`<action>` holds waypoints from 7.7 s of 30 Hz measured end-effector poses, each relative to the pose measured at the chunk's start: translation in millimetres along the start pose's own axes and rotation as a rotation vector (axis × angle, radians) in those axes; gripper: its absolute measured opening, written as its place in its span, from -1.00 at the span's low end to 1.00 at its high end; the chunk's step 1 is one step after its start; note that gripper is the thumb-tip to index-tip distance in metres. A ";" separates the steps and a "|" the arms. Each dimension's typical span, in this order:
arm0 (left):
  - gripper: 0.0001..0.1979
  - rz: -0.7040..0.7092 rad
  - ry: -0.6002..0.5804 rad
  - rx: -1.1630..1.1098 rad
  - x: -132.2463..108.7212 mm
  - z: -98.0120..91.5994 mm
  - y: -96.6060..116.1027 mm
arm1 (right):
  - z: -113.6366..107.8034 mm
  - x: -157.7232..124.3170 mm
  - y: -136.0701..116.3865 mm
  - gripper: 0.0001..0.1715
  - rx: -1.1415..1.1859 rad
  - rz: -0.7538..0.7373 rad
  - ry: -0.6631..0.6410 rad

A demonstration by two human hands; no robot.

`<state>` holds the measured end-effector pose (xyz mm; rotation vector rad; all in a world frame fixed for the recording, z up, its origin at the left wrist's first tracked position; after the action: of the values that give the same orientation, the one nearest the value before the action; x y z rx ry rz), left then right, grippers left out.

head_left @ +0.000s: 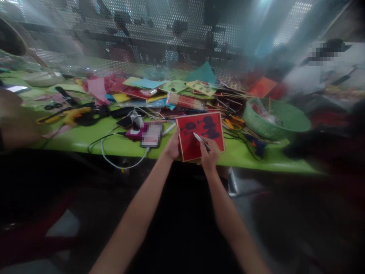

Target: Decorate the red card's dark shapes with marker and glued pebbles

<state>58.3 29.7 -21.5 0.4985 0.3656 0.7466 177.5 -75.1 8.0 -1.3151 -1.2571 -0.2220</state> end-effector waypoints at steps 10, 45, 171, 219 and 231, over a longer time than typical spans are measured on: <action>-0.45 0.027 0.003 0.039 0.3 -0.9 1.2 | -3.0 0.4 3.6 -0.70 0.017 0.064 0.042; -0.44 0.046 0.019 0.002 -1.9 3.2 3.2 | 2.2 0.4 -6.6 -0.70 -0.016 -0.033 -0.063; -0.32 0.029 0.019 0.001 -0.6 -0.9 2.3 | 1.7 0.0 2.6 -0.61 -0.003 0.019 -0.004; -0.40 0.045 0.015 0.005 -1.9 2.9 3.2 | -0.2 -2.5 9.0 -0.63 0.029 0.088 0.030; -0.40 0.042 -0.005 0.000 0.2 -0.4 2.4 | 2.9 -1.1 -0.1 -0.63 -0.019 -0.037 -0.026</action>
<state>56.9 31.5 -20.6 0.5093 0.3512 0.7860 175.4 -73.4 6.4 -1.3158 -1.3049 -0.2441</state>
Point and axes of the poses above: each hand's wrist, its own x-axis towards the middle knuckle, its own z-axis out of the palm, y = z × x, the point moved 7 cm from there along x, towards the middle knuckle, and after that the axes turned 3 degrees about -z, right-handed, at the moved point
